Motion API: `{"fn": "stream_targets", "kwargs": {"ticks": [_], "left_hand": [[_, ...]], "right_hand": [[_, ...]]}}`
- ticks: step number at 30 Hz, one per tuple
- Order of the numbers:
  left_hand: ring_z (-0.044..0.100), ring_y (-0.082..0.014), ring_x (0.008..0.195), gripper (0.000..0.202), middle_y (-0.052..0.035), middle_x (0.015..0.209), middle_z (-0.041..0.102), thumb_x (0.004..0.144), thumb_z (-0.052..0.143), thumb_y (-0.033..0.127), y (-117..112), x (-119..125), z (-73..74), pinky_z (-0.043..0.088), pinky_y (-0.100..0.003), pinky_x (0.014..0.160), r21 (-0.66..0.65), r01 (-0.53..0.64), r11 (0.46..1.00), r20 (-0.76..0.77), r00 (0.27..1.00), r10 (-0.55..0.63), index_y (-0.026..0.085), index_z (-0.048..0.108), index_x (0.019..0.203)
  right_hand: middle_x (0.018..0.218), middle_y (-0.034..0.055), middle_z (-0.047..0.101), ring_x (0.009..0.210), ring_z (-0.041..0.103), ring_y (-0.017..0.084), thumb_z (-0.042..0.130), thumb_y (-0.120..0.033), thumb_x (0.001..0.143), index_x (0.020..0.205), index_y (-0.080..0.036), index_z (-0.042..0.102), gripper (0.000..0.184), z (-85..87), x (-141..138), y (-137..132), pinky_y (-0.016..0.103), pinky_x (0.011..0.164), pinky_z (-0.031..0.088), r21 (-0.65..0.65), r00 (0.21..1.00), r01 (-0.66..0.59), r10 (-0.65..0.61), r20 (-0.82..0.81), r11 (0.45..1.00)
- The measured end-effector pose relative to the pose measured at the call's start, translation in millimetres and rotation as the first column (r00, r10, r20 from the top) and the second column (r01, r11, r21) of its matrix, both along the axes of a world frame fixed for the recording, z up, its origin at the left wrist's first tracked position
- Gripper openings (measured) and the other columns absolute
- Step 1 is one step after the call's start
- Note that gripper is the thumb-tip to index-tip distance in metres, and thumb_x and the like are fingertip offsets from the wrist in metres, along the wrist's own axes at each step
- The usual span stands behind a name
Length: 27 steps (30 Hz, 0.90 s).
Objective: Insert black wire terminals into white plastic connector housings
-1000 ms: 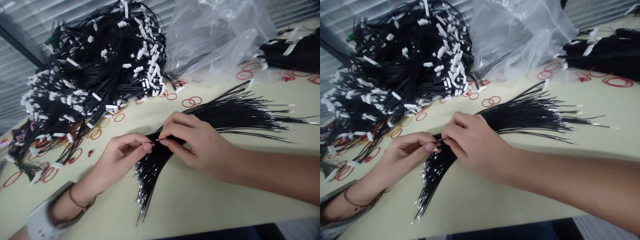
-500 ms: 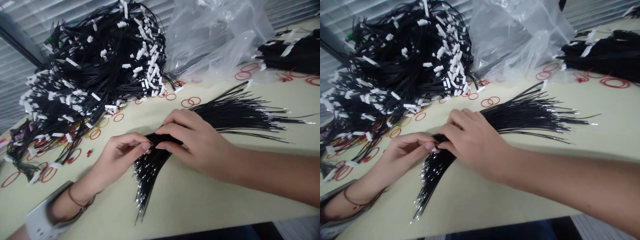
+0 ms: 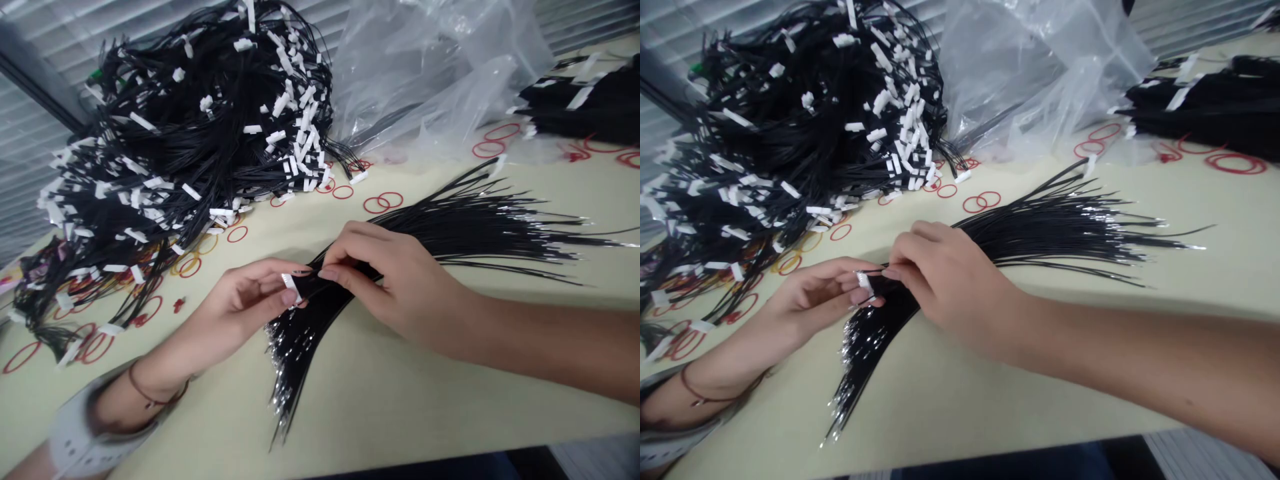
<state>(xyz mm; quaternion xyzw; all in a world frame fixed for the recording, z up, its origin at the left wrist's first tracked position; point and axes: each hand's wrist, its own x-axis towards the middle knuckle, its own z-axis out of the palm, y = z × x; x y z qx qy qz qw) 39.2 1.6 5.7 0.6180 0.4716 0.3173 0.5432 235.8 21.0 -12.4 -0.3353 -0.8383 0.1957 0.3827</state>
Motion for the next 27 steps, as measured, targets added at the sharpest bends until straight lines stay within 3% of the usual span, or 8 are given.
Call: {"fn": "stream_targets", "kwargs": {"ticks": [7, 13, 20, 27], "left_hand": [[0.063, -0.0059, 0.076, 0.024, 0.0033, 0.082, 0.069, 0.08, 0.056, 0.008, 0.9, -0.4, -0.7, 0.048, -0.011, 0.072, -0.016, 0.005, 1.0, -0.023, 1.0, -0.005, 0.023, 0.063, 0.097], [0.063, -0.0046, 0.075, 0.025, 0.0039, 0.079, 0.068, 0.08, 0.056, 0.007, -0.1, 2.0, 0.9, 0.046, -0.008, 0.07, 0.026, -0.005, 1.0, -0.038, 0.999, 0.006, 0.022, 0.061, 0.099], [0.063, -0.0045, 0.075, 0.025, 0.004, 0.079, 0.068, 0.08, 0.056, 0.008, 0.6, 1.8, -2.5, 0.046, -0.007, 0.07, 0.055, 0.004, 0.998, -0.064, 0.998, -0.001, 0.023, 0.06, 0.1], [0.064, -0.008, 0.076, 0.024, 0.0026, 0.079, 0.069, 0.079, 0.057, 0.009, -0.6, -0.1, -1.5, 0.049, -0.013, 0.072, 0.088, -0.001, 0.996, -0.098, 0.995, 0.01, 0.023, 0.061, 0.098]], "right_hand": [[0.074, -0.0029, 0.058, 0.067, 0.05, 0.006, 0.046, -0.012, 0.083, 0.081, -0.016, 0.058, 0.013, -4.0, -1.1, -5.3, 0.017, 0.06, 0.035, -0.054, 0.997, -0.077, 0.077, -0.002, 0.996], [0.071, -0.0026, 0.057, 0.062, 0.047, 0.006, 0.048, -0.016, 0.08, 0.074, -0.016, 0.059, 0.012, -5.1, -3.1, -3.7, 0.019, 0.057, 0.033, -0.129, 0.998, 0.026, -0.018, 0.064, 0.991], [0.067, -0.0036, 0.056, 0.059, 0.045, 0.006, 0.048, -0.019, 0.081, 0.073, -0.016, 0.06, 0.015, -6.6, -3.3, -3.7, 0.02, 0.054, 0.031, -0.104, 0.997, 0.025, -0.016, 0.081, 0.994], [0.067, -0.0036, 0.057, 0.058, 0.044, 0.007, 0.047, -0.019, 0.081, 0.074, -0.016, 0.061, 0.016, -8.0, -4.2, -4.2, 0.021, 0.057, 0.031, -0.058, 0.996, 0.015, -0.01, 0.092, 0.998]]}}
